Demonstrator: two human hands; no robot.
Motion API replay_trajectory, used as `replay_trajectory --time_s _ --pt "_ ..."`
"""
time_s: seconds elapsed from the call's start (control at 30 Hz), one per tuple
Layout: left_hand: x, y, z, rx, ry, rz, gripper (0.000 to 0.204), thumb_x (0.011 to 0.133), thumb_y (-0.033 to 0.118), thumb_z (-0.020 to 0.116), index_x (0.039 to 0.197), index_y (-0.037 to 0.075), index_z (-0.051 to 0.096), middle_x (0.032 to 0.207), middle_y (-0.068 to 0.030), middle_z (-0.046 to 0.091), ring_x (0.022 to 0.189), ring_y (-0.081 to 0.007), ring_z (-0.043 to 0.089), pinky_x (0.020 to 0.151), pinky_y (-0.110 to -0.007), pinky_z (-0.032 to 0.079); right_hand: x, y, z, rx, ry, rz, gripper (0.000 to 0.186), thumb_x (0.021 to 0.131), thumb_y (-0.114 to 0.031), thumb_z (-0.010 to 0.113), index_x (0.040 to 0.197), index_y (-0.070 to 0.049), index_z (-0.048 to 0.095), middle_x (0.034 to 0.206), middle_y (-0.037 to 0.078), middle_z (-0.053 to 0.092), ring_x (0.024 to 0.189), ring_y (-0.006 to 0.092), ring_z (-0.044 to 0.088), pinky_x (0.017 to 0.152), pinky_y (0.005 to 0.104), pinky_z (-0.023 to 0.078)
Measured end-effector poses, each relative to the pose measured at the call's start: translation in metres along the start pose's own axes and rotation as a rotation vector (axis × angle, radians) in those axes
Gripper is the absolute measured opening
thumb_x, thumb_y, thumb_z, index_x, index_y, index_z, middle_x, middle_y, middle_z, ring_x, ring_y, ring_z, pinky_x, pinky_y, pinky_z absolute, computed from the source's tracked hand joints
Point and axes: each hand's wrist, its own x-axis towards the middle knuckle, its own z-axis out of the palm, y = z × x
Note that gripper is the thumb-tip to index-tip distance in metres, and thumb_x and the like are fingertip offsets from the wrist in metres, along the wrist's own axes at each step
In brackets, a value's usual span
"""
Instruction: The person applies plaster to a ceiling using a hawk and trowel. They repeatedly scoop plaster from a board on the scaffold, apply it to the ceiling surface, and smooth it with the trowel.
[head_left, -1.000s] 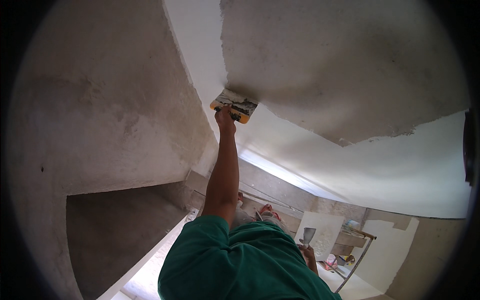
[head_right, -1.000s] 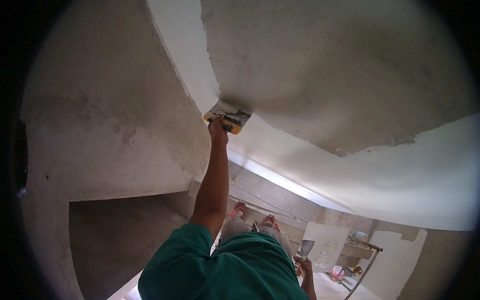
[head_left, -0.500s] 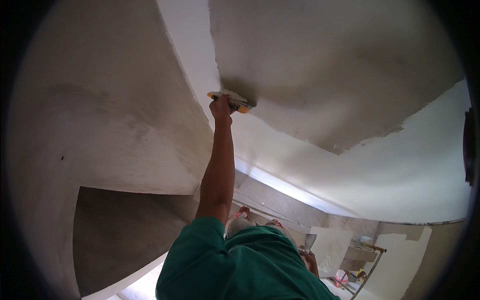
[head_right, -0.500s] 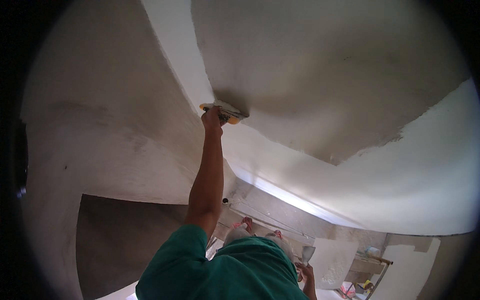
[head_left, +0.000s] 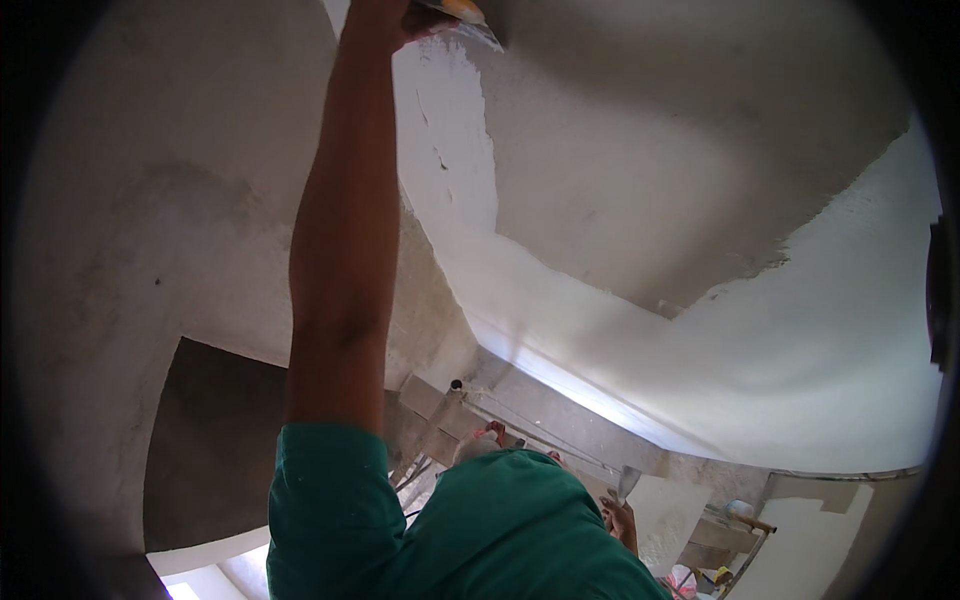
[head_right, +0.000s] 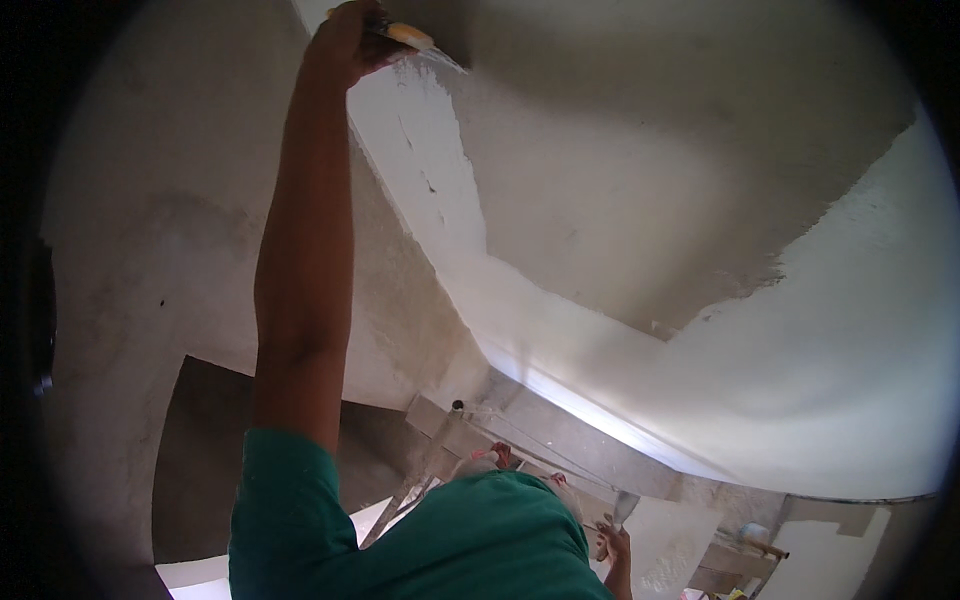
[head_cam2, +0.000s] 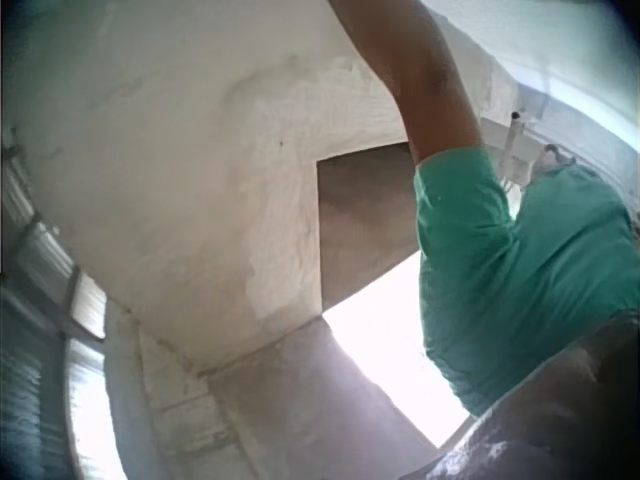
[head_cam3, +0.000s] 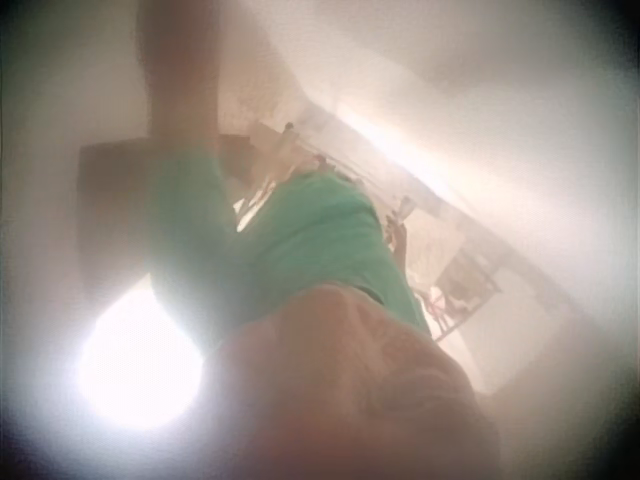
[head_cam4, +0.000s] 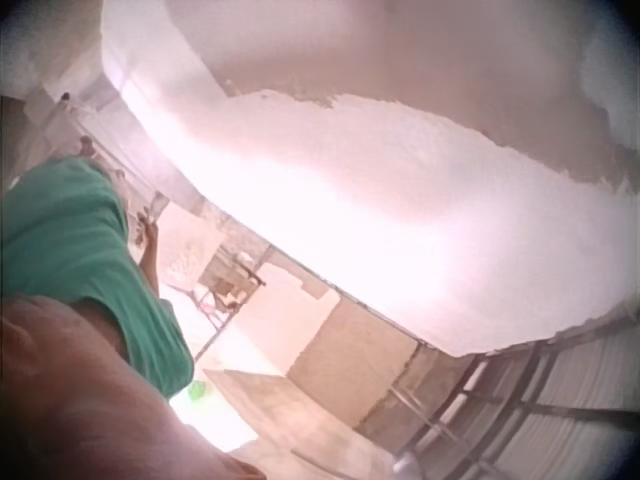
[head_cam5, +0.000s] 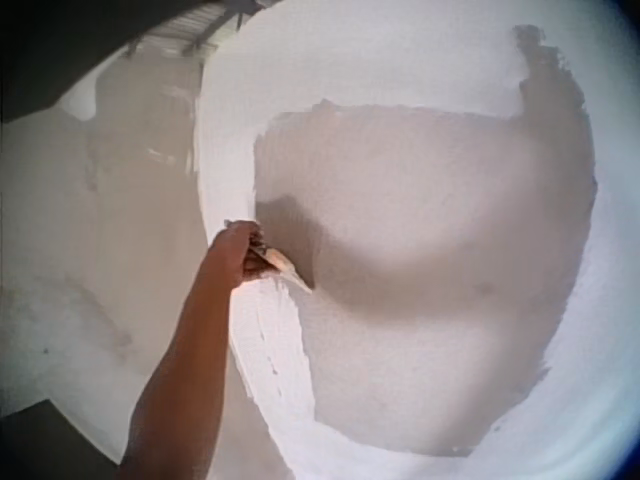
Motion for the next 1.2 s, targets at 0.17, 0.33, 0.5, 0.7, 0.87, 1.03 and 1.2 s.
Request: replay_trajectory --time_s 0.17,0.33,0.5,0.7,0.87,1.03,1.2 --pt "-0.055 -0.174 -0.065 -0.400 0.226 -0.030 0.020 0.091 0.015 0.056 0.104 0.000 0.053 0.096 -0.0082 0.059 0.086 -0.0170 0.061 0.077 -0.032 0.053 0.005 0.001 0.004 -0.073 0.003 0.016 0.048 0.075 -0.018 0.075 0.121 -0.014 0.060 0.092 0.003 0.066 0.075 0.0175 0.057 0.065 0.0347 0.047" --pt "-0.106 -0.454 -0.124 -0.598 0.384 -0.365 0.035 0.076 0.001 0.063 0.110 -0.001 0.054 0.101 -0.0094 0.059 0.088 -0.0223 0.062 0.070 -0.036 0.054 -0.015 -0.029 0.027 -0.201 0.075 0.098 0.046 0.077 -0.015 0.074 0.121 -0.013 0.060 0.089 0.003 0.066 0.074 0.0170 0.057 0.063 0.0341 0.047" --pt "-0.089 -0.543 -0.097 -0.522 0.467 -0.549 0.032 0.075 0.014 0.066 0.103 0.003 0.055 0.090 -0.0070 0.059 0.074 -0.0184 0.059 0.058 -0.035 0.048 -0.016 -0.026 0.042 -0.198 0.041 0.122 0.049 0.078 -0.015 0.073 0.124 -0.013 0.057 0.094 0.006 0.067 0.073 0.0190 0.057 0.064 0.0363 0.048" --pt "-0.051 -0.526 -0.096 -0.481 0.422 -0.528 0.030 0.075 0.016 0.064 0.101 0.003 0.056 0.086 -0.0058 0.059 0.071 -0.0172 0.058 0.055 -0.032 0.048 -0.011 0.020 0.030 0.031 -0.085 0.036 0.049 0.078 -0.016 0.073 0.124 -0.012 0.057 0.097 0.007 0.066 0.077 0.0207 0.058 0.066 0.0374 0.049" --pt "-0.039 -0.451 -0.080 -0.484 0.424 -0.383 0.022 0.078 0.015 0.063 0.095 0.003 0.058 0.080 -0.0056 0.059 0.063 -0.0159 0.057 0.047 -0.028 0.044 -0.008 0.018 0.034 0.033 -0.075 0.049 0.049 0.080 -0.015 0.070 0.126 -0.007 0.053 0.102 0.010 0.065 0.085 0.0222 0.059 0.074 0.0371 0.048" --pt "0.003 -0.331 -0.074 -0.299 0.412 -0.226 0.016 0.079 0.018 0.064 0.080 0.003 0.060 0.071 -0.0074 0.057 0.052 -0.0165 0.053 0.042 -0.032 0.045 -0.006 0.007 0.039 -0.002 -0.051 0.113 0.051 0.082 -0.013 0.067 0.128 -0.001 0.049 0.109 0.014 0.062 0.096 0.0239 0.060 0.084 0.0368 0.047" --pt "0.053 -0.152 -0.027 -0.247 0.318 -0.134 0.026 0.082 0.026 0.061 0.088 0.001 0.057 0.085 -0.0136 0.060 0.067 -0.0236 0.060 0.049 -0.036 0.050 -0.016 0.002 0.044 0.076 -0.019 0.094 0.054 0.082 -0.011 0.066 0.130 0.003 0.045 0.112 0.016 0.062 0.101 0.0256 0.061 0.089 0.0373 0.046"
